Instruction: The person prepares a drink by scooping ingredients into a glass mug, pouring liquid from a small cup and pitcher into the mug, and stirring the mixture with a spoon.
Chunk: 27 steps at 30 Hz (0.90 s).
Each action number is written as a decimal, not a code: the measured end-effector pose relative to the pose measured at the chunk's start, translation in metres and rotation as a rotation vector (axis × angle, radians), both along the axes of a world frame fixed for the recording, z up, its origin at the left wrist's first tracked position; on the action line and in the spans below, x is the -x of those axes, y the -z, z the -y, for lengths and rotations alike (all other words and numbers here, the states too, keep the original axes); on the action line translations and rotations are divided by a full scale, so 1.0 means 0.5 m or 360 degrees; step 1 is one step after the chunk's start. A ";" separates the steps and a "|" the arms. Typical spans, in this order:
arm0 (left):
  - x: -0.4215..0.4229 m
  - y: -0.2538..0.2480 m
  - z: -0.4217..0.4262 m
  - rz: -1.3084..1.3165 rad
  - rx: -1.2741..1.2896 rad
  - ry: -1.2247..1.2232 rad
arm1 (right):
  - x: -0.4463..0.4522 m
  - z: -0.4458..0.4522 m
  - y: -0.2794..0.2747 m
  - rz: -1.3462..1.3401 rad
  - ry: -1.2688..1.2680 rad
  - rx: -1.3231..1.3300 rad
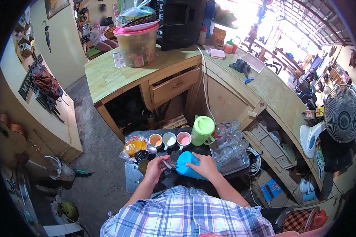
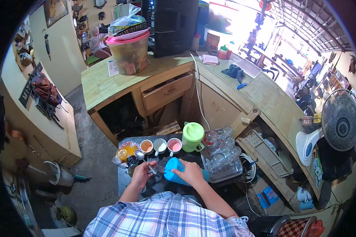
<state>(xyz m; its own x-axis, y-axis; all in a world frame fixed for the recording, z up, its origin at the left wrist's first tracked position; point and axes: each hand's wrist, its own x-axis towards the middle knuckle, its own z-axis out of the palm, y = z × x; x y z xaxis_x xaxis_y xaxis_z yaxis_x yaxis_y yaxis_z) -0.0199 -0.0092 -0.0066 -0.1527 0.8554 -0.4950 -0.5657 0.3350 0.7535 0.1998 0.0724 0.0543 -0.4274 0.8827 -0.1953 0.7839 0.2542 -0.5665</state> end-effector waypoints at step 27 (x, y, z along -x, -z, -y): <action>0.007 -0.008 0.001 0.0031 0.0003 -0.0118 | -0.003 0.001 -0.003 -0.0006 0.0003 0.0022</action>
<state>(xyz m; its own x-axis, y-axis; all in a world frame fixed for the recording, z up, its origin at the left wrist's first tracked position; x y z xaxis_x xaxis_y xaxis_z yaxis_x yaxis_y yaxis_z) -0.0232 -0.0097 -0.0028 -0.2058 0.8411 -0.5002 -0.6033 0.2933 0.7416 0.2011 0.0717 0.0560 -0.4264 0.8807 -0.2060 0.7821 0.2446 -0.5732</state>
